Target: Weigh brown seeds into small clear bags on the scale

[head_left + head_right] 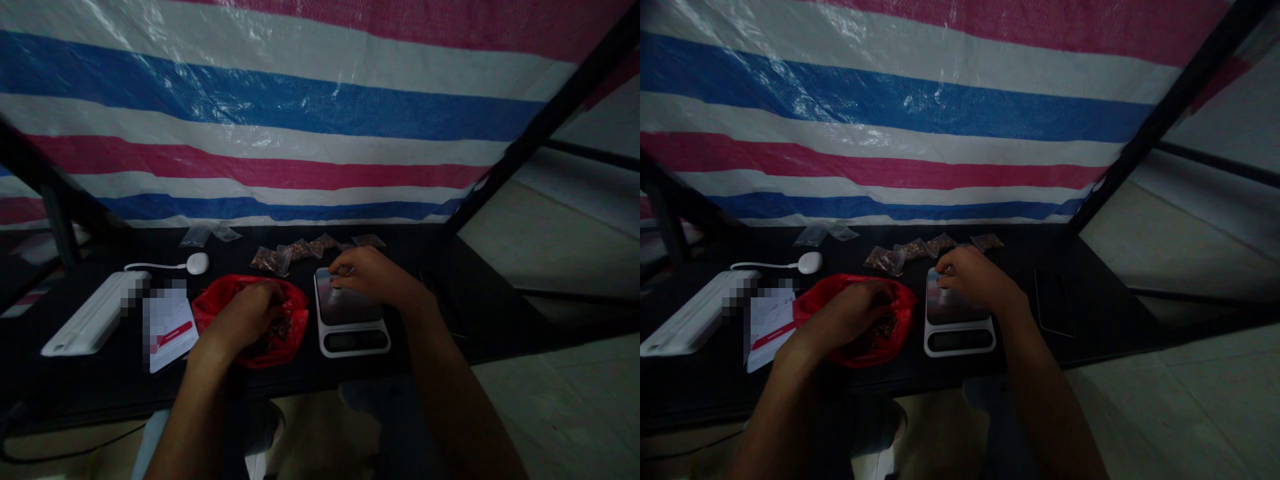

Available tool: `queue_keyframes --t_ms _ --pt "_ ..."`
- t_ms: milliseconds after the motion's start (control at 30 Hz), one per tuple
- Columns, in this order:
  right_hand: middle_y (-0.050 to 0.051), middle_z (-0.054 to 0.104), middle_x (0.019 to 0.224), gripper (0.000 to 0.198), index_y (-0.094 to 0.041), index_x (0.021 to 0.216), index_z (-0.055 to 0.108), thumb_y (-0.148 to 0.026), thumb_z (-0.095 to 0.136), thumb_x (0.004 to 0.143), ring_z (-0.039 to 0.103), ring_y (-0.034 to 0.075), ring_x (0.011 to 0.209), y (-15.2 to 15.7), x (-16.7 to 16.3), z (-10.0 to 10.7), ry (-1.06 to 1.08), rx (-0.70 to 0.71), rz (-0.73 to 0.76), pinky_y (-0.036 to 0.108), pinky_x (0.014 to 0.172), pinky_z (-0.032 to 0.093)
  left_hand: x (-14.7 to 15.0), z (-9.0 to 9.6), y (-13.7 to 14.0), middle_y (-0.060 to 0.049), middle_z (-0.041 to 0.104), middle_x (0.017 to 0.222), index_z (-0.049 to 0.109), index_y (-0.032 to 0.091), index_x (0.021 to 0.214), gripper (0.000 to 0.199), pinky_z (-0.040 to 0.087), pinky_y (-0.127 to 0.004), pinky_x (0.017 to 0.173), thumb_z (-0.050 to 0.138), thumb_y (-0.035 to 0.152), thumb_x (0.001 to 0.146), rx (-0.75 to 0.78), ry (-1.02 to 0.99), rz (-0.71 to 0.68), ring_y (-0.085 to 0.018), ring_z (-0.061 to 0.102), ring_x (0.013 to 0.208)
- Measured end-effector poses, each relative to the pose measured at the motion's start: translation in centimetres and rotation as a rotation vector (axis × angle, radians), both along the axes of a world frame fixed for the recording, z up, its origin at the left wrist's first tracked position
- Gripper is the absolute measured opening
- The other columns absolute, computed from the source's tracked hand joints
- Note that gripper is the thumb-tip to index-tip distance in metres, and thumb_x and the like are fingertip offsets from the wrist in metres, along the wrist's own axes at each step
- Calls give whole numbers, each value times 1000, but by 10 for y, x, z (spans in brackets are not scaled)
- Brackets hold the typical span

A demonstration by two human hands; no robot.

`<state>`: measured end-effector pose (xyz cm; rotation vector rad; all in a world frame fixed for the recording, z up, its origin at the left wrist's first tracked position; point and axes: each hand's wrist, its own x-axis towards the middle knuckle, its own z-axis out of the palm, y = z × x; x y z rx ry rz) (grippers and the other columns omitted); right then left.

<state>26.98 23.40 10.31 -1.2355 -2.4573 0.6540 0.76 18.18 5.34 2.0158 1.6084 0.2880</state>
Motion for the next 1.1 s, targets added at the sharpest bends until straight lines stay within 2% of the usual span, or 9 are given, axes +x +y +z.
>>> queue_keyframes --t_ms 200,300,467,567,667,767,867,967,1100 --pt "7 82 95 10 -17 94 82 -17 74 88 74 21 88 -1 -3 5 -1 -22 2 31 78 50 -3 6 -3 -8 77 102 68 20 98 13 51 -34 78 58 16 91 5 2 21 -25 72 94" --pt "7 82 96 14 -17 98 81 -13 70 89 74 20 88 -3 -3 5 24 -31 5 29 78 51 -4 4 -4 -8 76 97 67 20 94 9 50 -34 75 59 16 90 29 17 14 -24 72 90" --pt "6 82 98 19 -19 104 80 -19 63 96 73 19 85 -3 -10 10 16 69 -15 28 75 49 -3 1 -4 -10 76 116 71 20 114 26 53 -34 85 63 18 89 21 -57 -42 -25 71 101" --pt "6 82 100 21 -21 104 81 -17 63 94 73 19 87 14 -33 11 -70 92 52 27 74 48 -2 0 -3 -8 77 111 73 21 106 21 52 -33 85 60 17 90 -5 -65 -66 -24 72 98" --pt "8 82 100 22 -21 101 82 -13 66 88 75 21 89 40 -67 3 -237 23 181 27 73 48 -3 -1 -2 -8 77 103 73 20 97 17 52 -33 81 57 16 91 -1 -64 -65 -24 72 93" --pt "10 82 99 20 -20 98 83 -14 70 84 75 22 85 60 -99 -11 -424 -32 261 27 64 46 -5 -2 -3 -9 76 111 73 20 102 19 52 -33 86 60 15 89 5 -80 -91 -24 71 99" --pt "11 82 98 19 -18 96 83 -14 71 82 75 23 82 68 -115 -19 -494 -23 280 27 60 42 -6 -1 -4 -9 76 114 74 19 106 25 52 -32 89 59 10 88 -12 -80 -116 -23 71 101" --pt "9 82 96 16 -19 92 83 -14 70 83 74 21 81 71 -106 -14 -465 -11 277 26 61 43 -4 1 -4 -8 77 106 74 19 100 22 51 -32 85 58 8 88 -26 -56 -66 -22 71 96" --pt "5 80 88 13 -15 91 79 -12 69 85 71 16 77 76 -62 3 -261 33 187 24 66 45 -5 1 0 -7 76 104 71 19 96 15 50 -32 83 60 11 90 20 -92 -35 -22 71 93"
